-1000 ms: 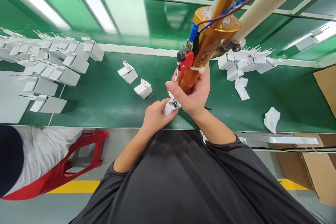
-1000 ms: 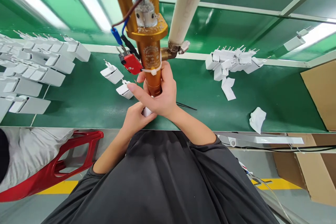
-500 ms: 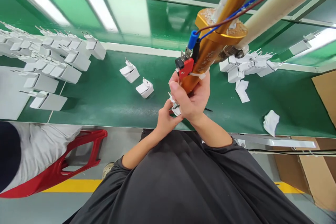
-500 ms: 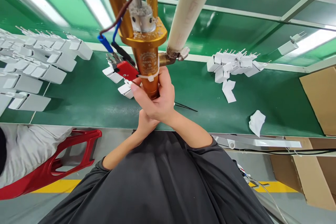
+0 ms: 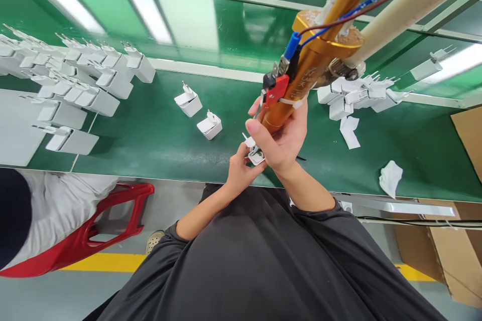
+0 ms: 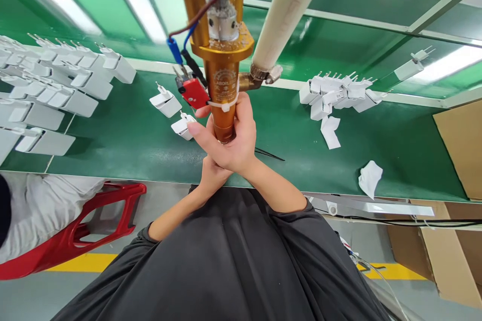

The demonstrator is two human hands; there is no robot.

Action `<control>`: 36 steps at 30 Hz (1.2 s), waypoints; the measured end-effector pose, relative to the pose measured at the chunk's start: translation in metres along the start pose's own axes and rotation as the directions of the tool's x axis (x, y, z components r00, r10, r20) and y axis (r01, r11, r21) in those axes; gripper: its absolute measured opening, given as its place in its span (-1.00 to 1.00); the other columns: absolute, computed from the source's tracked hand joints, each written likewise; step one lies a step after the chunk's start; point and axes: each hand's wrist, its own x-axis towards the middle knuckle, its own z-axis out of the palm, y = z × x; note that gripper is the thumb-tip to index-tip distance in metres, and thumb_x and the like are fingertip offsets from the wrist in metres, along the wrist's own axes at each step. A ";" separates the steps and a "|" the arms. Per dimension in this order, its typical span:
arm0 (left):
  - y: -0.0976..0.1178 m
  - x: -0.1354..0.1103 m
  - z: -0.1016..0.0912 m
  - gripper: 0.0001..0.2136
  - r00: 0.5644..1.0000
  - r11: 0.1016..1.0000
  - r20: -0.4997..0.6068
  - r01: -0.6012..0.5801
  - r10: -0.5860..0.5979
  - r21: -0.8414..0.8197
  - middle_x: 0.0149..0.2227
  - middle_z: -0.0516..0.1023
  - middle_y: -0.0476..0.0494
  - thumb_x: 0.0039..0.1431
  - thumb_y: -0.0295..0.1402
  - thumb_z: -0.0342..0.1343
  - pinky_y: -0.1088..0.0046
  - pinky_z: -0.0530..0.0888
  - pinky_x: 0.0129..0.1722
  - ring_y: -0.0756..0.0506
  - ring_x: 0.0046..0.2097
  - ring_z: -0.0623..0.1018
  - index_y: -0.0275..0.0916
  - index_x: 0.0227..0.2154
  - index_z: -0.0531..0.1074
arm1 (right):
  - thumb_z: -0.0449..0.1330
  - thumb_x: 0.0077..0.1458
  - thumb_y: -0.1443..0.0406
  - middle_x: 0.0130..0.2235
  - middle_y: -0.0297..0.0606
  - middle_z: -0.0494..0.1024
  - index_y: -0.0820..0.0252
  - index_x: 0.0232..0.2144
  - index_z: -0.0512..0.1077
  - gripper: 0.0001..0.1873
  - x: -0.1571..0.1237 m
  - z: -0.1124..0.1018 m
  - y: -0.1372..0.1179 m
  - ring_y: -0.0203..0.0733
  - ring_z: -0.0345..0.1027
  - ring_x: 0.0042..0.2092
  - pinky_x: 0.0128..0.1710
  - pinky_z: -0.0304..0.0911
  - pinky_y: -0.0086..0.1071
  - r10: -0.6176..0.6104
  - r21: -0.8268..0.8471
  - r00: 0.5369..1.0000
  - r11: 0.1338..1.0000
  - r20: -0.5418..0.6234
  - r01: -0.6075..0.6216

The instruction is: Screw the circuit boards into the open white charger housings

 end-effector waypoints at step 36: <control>0.032 0.030 -0.057 -0.65 0.963 0.916 0.253 -0.017 -0.092 0.400 -0.30 0.62 -0.03 0.08 -0.20 0.24 0.53 0.45 -0.29 -0.01 -0.33 0.53 -0.22 -0.09 0.51 | 0.31 -0.07 0.28 -0.24 -0.22 0.55 0.05 -0.14 0.40 -0.62 0.007 -0.172 0.064 -0.33 0.34 -0.49 -0.48 0.29 -0.38 -0.107 -0.413 0.918 0.908 -0.381 -0.066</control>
